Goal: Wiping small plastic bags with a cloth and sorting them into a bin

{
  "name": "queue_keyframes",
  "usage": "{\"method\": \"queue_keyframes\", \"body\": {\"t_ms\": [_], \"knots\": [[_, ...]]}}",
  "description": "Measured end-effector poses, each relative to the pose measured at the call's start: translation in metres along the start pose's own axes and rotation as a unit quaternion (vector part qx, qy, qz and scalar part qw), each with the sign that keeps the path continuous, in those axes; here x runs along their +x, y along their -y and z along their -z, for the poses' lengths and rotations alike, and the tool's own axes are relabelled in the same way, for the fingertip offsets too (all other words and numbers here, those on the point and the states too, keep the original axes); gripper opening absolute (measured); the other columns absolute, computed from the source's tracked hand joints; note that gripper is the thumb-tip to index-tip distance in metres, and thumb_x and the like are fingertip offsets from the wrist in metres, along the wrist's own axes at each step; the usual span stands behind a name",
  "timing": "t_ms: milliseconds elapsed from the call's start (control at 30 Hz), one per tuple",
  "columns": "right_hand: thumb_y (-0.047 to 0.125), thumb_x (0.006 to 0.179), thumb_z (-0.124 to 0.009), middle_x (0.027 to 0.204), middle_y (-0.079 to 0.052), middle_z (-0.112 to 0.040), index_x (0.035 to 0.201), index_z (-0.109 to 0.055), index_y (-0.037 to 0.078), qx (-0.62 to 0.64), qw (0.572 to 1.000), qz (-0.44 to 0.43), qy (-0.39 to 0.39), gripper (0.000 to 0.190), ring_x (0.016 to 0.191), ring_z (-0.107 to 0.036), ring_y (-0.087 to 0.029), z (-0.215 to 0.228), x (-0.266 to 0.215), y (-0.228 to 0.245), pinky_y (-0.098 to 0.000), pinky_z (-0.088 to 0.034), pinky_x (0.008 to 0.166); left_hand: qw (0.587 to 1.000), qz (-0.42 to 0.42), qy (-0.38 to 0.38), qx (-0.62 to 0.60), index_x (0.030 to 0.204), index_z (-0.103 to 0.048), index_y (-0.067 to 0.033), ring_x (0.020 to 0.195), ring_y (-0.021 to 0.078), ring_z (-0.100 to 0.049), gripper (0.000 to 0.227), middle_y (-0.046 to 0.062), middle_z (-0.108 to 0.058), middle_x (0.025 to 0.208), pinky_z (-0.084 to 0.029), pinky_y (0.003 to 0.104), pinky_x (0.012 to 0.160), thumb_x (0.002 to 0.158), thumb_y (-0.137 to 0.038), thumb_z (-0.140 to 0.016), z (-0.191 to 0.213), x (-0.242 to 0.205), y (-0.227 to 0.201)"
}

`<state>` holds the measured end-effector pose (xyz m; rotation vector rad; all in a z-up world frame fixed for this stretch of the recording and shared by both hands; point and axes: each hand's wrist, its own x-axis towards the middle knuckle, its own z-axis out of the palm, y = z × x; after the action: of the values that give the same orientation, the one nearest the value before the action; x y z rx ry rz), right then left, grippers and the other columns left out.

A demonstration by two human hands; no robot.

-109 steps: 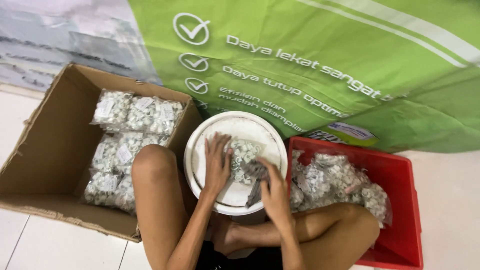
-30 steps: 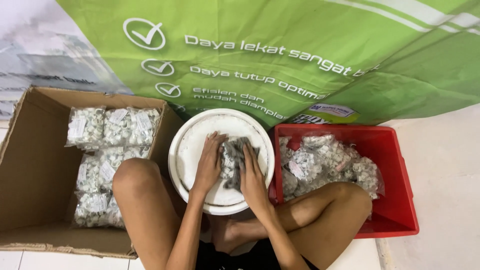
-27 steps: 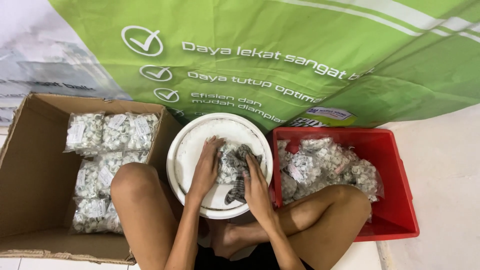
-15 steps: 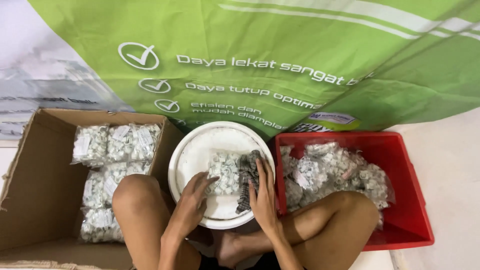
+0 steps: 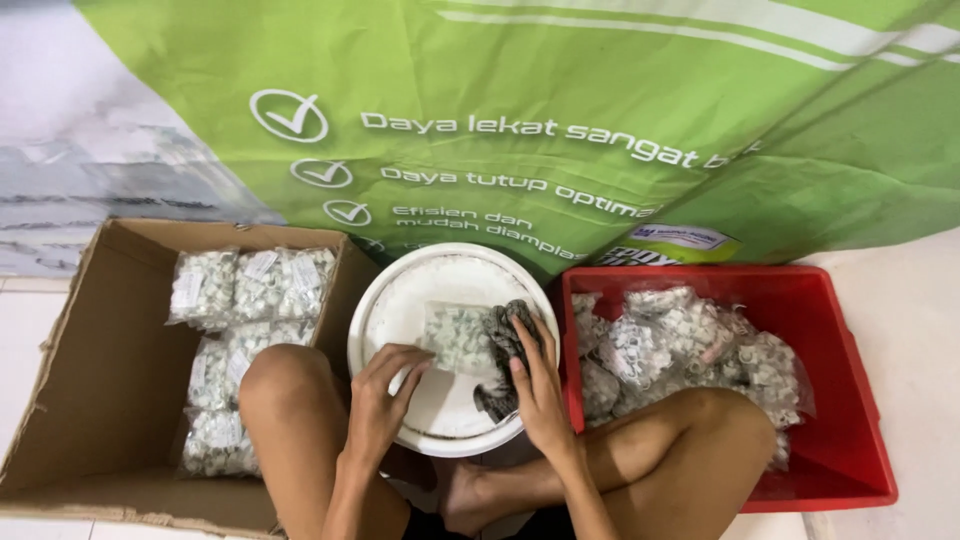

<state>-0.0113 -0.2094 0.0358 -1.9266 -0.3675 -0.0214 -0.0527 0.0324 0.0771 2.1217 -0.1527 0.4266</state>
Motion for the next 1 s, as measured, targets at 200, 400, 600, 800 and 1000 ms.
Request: {"method": "queue_keyframes", "body": {"t_ms": [200,400,600,800,1000], "knots": [[0.015,0.110,-0.058,0.178,-0.020,-0.026,0.170,-0.044,0.014,-0.019,0.996,0.043,0.069,0.062,0.168,-0.014,-0.043,0.003,0.014,0.025,-0.0630,-0.018,0.130,0.995,0.035,-0.088,-0.034,0.097,-0.086,-0.0107,0.088,0.0280,-0.081,0.007,0.006,-0.081,0.088,-0.065,0.043,0.087,0.094,-0.004,-0.084,0.018,0.027,-0.032],[0.004,0.104,-0.070,0.158,-0.015,-0.063,0.160,-0.056,0.006,0.011,0.995,0.089,0.047,0.059,0.153,-0.053,-0.034,-0.009,0.030,0.051,-0.0511,-0.039,0.127,0.986,0.012,-0.127,-0.106,0.101,-0.087,-0.0154,0.092,0.0251,-0.080,0.009,0.002,-0.083,0.093,-0.062,0.039,0.090,0.094,-0.009,-0.086,0.030,0.044,-0.048],[0.021,0.098,-0.089,0.130,-0.012,-0.076,0.139,-0.072,0.006,-0.007,0.999,0.006,-0.041,0.047,0.128,-0.071,-0.023,-0.033,0.054,0.008,-0.0429,-0.054,0.111,0.974,-0.022,-0.174,-0.144,0.133,-0.077,-0.0115,0.115,0.0310,-0.078,0.032,0.010,-0.080,0.120,-0.060,0.045,0.104,0.102,-0.019,-0.082,0.060,0.055,-0.064],[0.023,0.111,-0.082,0.133,-0.006,-0.063,0.161,-0.044,0.017,0.138,0.989,0.009,0.060,0.063,0.122,-0.066,-0.011,-0.094,0.107,0.160,-0.0356,-0.055,0.113,0.985,-0.030,-0.127,-0.109,0.156,-0.055,0.0001,0.139,0.0550,-0.060,0.042,0.031,-0.065,0.143,-0.047,0.065,0.119,0.121,-0.023,-0.053,0.121,0.045,-0.013],[0.021,0.118,-0.065,0.146,-0.013,-0.056,0.156,-0.040,0.006,0.164,0.942,0.100,0.273,0.048,0.138,-0.059,-0.020,-0.181,0.172,0.139,-0.0304,-0.048,0.122,0.978,0.036,-0.201,-0.032,0.150,-0.054,-0.0027,0.128,0.0313,-0.071,0.042,0.020,-0.068,0.139,-0.062,0.045,0.112,0.123,-0.031,-0.040,0.172,0.037,0.094]]}}
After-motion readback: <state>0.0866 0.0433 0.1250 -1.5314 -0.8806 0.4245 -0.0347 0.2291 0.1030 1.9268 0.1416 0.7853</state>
